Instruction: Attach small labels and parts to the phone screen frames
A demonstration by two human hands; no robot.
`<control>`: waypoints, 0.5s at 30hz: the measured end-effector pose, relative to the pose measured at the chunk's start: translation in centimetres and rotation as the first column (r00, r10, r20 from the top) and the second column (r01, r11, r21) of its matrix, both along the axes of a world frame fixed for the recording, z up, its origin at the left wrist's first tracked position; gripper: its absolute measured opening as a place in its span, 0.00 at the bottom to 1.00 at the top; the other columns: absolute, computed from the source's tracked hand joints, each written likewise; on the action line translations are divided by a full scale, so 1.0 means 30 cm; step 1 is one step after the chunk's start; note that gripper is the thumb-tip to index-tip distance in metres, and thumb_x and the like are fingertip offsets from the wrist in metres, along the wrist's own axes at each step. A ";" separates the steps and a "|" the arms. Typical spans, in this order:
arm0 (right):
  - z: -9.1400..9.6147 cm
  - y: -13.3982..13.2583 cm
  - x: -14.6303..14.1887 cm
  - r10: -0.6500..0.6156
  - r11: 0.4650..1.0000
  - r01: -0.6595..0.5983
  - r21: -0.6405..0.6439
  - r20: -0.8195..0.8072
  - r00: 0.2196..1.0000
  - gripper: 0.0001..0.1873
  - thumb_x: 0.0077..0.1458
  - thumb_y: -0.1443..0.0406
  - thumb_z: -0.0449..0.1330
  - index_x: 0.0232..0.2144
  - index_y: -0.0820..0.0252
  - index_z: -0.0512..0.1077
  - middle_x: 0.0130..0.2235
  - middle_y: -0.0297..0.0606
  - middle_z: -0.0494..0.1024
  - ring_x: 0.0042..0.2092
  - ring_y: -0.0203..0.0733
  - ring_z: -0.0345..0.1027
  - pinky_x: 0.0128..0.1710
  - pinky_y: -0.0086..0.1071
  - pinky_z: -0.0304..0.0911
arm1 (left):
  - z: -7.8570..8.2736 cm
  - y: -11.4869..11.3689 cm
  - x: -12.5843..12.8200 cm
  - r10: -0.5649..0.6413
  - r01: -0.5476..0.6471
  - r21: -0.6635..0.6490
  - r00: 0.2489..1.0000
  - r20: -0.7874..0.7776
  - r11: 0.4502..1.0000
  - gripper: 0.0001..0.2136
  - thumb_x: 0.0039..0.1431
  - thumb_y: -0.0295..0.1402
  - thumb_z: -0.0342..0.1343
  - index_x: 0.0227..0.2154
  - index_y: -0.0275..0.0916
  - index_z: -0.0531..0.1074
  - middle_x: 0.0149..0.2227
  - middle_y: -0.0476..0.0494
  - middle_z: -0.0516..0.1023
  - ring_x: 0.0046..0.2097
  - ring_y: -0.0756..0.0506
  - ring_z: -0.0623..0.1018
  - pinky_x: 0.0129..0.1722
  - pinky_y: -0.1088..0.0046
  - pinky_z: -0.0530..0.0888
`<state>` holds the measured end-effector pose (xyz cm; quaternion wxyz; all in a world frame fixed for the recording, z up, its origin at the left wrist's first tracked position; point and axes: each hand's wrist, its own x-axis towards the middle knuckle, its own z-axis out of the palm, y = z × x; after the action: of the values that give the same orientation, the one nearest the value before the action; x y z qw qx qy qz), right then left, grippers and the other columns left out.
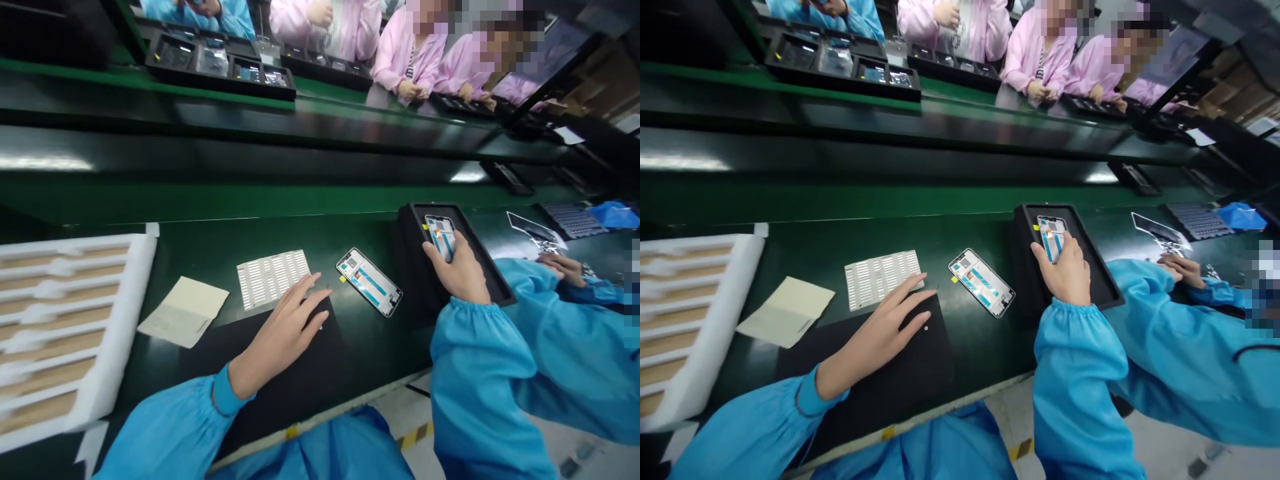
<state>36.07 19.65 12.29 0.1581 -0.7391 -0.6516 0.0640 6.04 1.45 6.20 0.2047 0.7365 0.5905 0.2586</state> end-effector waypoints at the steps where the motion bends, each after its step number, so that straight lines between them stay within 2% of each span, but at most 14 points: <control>1: -0.004 0.006 0.004 -0.016 1.000 0.016 -0.022 -0.008 1.000 0.45 0.54 0.43 0.55 0.65 0.63 0.53 0.62 0.57 0.63 0.63 0.63 0.56 0.59 0.56 0.52 | 0.007 -0.003 0.003 -0.010 0.010 0.001 1.000 0.013 1.000 0.17 0.71 0.37 0.44 0.60 0.46 0.63 0.69 0.45 0.52 0.69 0.40 0.55 0.67 0.56 0.61; 3: -0.005 0.008 -0.004 -0.040 0.999 0.040 -0.016 -0.018 0.999 0.46 0.51 0.41 0.57 0.63 0.61 0.55 0.61 0.56 0.65 0.62 0.63 0.56 0.60 0.57 0.50 | 0.020 -0.009 0.007 -0.024 0.024 -0.001 0.999 0.036 1.000 0.17 0.71 0.38 0.44 0.59 0.46 0.64 0.69 0.46 0.53 0.69 0.41 0.57 0.67 0.57 0.62; 6: -0.002 0.009 -0.022 -0.081 0.996 0.082 0.039 -0.028 0.996 0.40 0.44 0.40 0.61 0.52 0.59 0.64 0.54 0.53 0.71 0.60 0.64 0.58 0.60 0.60 0.46 | 0.028 -0.019 0.012 -0.057 0.058 -0.019 0.996 0.066 0.998 0.16 0.71 0.38 0.43 0.57 0.46 0.67 0.67 0.46 0.58 0.67 0.43 0.61 0.66 0.58 0.63; 8: 0.000 0.013 -0.026 -0.095 0.989 0.101 0.111 -0.061 0.994 0.37 0.39 0.41 0.64 0.44 0.57 0.64 0.49 0.50 0.72 0.57 0.63 0.62 0.58 0.60 0.49 | 0.028 -0.024 0.015 -0.079 0.082 -0.041 0.993 0.087 0.996 0.15 0.71 0.37 0.43 0.55 0.46 0.68 0.65 0.47 0.62 0.65 0.43 0.65 0.65 0.59 0.65; 10: 0.013 0.019 -0.020 -0.076 0.974 0.097 0.205 -0.111 0.991 0.36 0.36 0.44 0.67 0.42 0.57 0.63 0.49 0.49 0.70 0.53 0.60 0.64 0.54 0.57 0.55 | 0.030 -0.028 0.016 -0.092 0.099 -0.064 0.990 0.112 0.993 0.15 0.71 0.37 0.43 0.55 0.46 0.69 0.64 0.47 0.64 0.63 0.44 0.67 0.64 0.59 0.66; 12: 0.045 0.019 -0.008 -0.031 0.953 0.075 0.293 -0.150 0.988 0.35 0.38 0.49 0.68 0.45 0.57 0.63 0.47 0.47 0.71 0.50 0.57 0.66 0.50 0.52 0.61 | 0.039 -0.035 0.009 -0.090 0.101 -0.078 0.986 0.143 0.992 0.15 0.71 0.38 0.44 0.56 0.47 0.68 0.64 0.49 0.64 0.63 0.44 0.67 0.65 0.60 0.66; 15: 0.123 -0.024 -0.017 0.054 0.931 0.013 0.365 -0.172 0.984 0.26 0.47 0.57 0.62 0.49 0.56 0.65 0.43 0.41 0.74 0.40 0.50 0.70 0.44 0.47 0.65 | 0.065 -0.052 -0.012 -0.026 0.048 -0.092 0.971 0.236 0.995 0.16 0.71 0.39 0.45 0.58 0.50 0.66 0.64 0.50 0.64 0.64 0.44 0.65 0.67 0.59 0.63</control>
<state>35.56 18.93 15.99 0.3498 -0.6813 -0.6429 0.0095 5.67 -0.10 8.13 0.3132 0.7009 0.5602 0.3110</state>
